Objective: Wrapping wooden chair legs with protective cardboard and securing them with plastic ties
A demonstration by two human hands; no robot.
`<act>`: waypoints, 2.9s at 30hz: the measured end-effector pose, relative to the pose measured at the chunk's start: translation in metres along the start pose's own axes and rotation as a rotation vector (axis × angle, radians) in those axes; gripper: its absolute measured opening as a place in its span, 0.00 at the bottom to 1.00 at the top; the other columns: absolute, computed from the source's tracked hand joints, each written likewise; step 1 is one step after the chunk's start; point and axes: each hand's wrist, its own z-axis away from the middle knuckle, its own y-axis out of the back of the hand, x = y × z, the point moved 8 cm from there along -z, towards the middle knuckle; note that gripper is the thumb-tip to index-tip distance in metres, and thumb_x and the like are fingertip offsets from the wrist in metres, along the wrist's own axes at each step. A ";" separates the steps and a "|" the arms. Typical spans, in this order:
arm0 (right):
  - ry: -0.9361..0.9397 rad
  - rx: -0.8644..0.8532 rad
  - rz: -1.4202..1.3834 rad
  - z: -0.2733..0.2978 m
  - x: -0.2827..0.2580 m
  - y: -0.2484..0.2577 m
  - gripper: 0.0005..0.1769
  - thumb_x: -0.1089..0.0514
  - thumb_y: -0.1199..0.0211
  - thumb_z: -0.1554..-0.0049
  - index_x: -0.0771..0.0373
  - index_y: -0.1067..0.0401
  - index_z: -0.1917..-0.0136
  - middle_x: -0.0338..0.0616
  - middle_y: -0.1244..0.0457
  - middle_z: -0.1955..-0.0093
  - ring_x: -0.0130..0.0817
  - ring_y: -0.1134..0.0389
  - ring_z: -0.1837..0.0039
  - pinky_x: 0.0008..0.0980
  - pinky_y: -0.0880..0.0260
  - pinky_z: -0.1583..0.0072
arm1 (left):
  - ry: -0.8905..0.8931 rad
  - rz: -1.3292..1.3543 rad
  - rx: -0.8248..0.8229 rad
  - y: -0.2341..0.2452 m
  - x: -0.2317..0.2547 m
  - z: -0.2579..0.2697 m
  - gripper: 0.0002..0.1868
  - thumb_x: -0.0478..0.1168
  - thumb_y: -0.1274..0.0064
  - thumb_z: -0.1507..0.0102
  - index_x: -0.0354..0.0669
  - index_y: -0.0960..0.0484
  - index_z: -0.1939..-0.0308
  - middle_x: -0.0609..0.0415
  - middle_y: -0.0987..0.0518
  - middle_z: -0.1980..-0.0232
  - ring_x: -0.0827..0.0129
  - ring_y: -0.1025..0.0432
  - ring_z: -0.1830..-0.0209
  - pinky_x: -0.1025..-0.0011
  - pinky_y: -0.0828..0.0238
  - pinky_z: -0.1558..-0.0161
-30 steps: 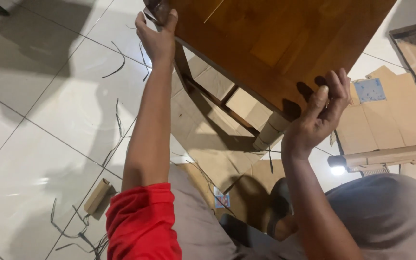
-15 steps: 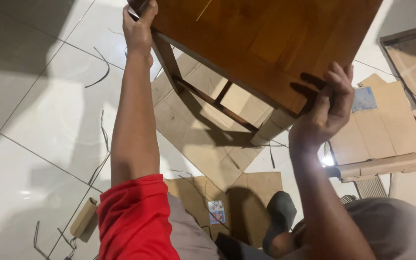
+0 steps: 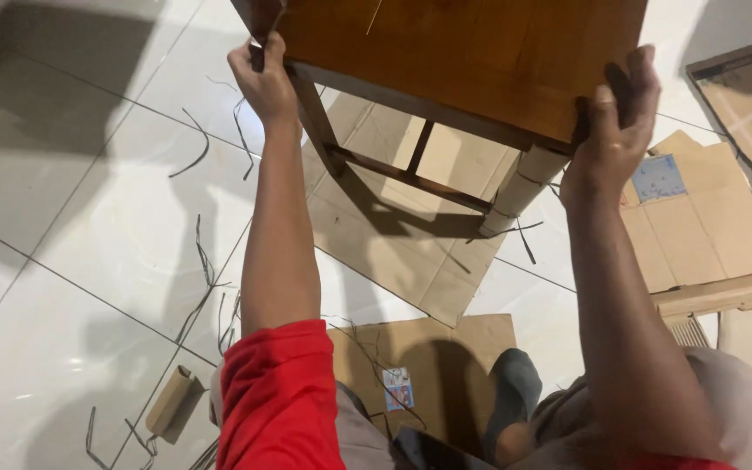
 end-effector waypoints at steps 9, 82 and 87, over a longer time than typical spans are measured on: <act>-0.323 0.066 0.013 0.014 0.021 0.009 0.39 0.47 0.44 0.28 0.68 0.61 0.19 0.68 0.60 0.18 0.64 0.54 0.17 0.58 0.49 0.20 | 0.162 -0.171 -0.060 0.004 0.026 0.004 0.22 0.48 0.48 0.38 0.43 0.30 0.43 0.49 0.26 0.42 0.57 0.31 0.39 0.58 0.36 0.38; -0.336 0.099 0.128 0.034 -0.018 0.056 0.28 0.37 0.57 0.33 0.58 0.37 0.32 0.48 0.42 0.36 0.46 0.43 0.32 0.48 0.43 0.34 | 0.038 -0.078 0.148 0.094 0.088 0.296 0.33 0.67 0.64 0.32 0.49 0.31 0.35 0.55 0.23 0.49 0.64 0.28 0.49 0.62 0.34 0.47; -0.330 0.135 0.117 0.064 -0.017 0.064 0.26 0.37 0.55 0.33 0.58 0.36 0.35 0.48 0.39 0.38 0.48 0.39 0.33 0.56 0.38 0.31 | 0.230 -0.120 0.305 0.071 0.037 0.359 0.48 0.68 0.64 0.35 0.42 0.51 0.21 0.39 0.56 0.16 0.46 0.53 0.19 0.50 0.47 0.24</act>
